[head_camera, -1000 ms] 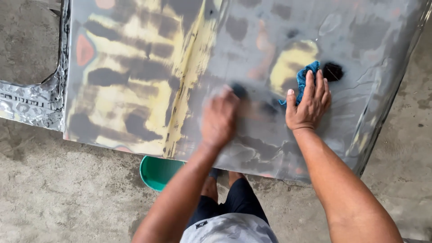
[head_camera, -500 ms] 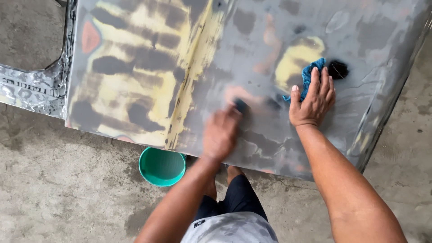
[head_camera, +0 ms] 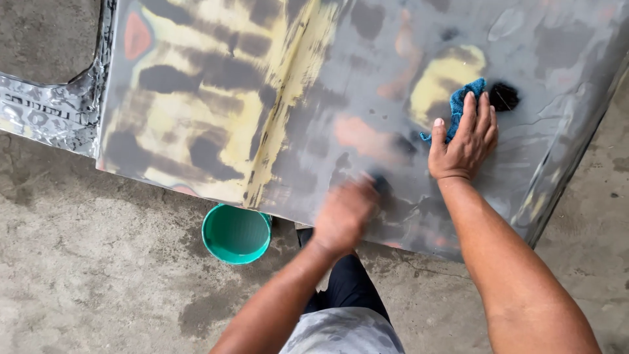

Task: The person scrubs a large, flat, metallic surface using a blue cloth and a black sanding block. They repeatedly wipe the surface, occasionally dipping the cloth into a green bucket of water to rinse it before continuing the cleaning process.

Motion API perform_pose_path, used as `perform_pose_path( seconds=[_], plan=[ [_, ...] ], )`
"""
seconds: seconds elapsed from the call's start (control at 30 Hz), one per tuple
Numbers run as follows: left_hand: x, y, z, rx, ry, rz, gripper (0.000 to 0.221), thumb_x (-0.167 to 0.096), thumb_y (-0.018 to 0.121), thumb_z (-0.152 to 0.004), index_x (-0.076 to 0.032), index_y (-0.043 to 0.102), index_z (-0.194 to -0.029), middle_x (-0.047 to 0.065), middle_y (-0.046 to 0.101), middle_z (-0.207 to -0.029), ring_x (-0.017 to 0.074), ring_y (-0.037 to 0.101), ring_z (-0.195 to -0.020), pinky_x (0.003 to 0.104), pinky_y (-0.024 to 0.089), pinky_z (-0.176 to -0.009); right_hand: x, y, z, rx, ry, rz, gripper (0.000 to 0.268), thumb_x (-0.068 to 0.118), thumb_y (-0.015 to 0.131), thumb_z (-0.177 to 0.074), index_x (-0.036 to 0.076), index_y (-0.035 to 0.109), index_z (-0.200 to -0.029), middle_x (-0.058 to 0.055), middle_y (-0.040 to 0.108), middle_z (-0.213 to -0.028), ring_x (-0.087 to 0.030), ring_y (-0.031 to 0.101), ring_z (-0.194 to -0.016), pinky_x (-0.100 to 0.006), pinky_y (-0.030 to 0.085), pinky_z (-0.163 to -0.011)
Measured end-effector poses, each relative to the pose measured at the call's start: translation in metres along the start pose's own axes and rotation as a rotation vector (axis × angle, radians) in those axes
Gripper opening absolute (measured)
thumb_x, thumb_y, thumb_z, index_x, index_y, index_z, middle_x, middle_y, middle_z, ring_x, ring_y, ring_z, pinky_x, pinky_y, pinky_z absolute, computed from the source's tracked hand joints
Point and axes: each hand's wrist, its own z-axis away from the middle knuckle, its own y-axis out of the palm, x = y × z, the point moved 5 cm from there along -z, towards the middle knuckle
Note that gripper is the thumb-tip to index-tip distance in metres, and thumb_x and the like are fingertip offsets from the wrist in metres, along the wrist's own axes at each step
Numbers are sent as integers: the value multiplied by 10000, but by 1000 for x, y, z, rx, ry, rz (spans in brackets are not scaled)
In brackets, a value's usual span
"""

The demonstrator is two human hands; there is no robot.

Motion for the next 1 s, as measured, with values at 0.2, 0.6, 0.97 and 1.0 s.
perform_pose_path(
  seconds=[0.2, 0.6, 0.97, 1.0],
  plan=[
    [33, -13, 22, 44, 97, -92, 411, -104, 580, -926, -63, 608, -1334, 140, 514, -1556, 320, 575, -1284, 471, 460, -1023, -6, 4, 1, 2, -3, 11, 690, 389, 621, -1048, 96, 431, -1643, -195, 356, -1693, -445, 327, -1521, -584, 225, -1252],
    [-27, -23, 46, 164, 78, -3, 513, -123, 582, -828, -72, 613, -1337, 144, 523, -1517, 327, 555, -1254, 443, 462, -1015, -8, 1, 1, -15, -52, 23, 687, 382, 634, -1067, 69, 424, -1641, -201, 371, -1688, -453, 335, -1516, -586, 238, -1257],
    [-4, -16, 71, 146, -204, -72, 479, -102, 634, -827, -98, 629, -1306, 125, 522, -1512, 316, 571, -1205, 477, 455, -976, -5, 1, -4, -19, -43, 21, 693, 386, 634, -1067, 77, 414, -1647, -198, 357, -1695, -452, 334, -1524, -594, 235, -1250],
    [-26, -3, 75, 214, -38, 10, 481, -97, 615, -843, -73, 617, -1323, 149, 502, -1539, 321, 565, -1241, 460, 463, -1021, -5, 2, -1, -11, -29, 9, 702, 383, 636, -1052, 81, 417, -1646, -198, 361, -1689, -453, 338, -1516, -594, 236, -1242]
  ],
)
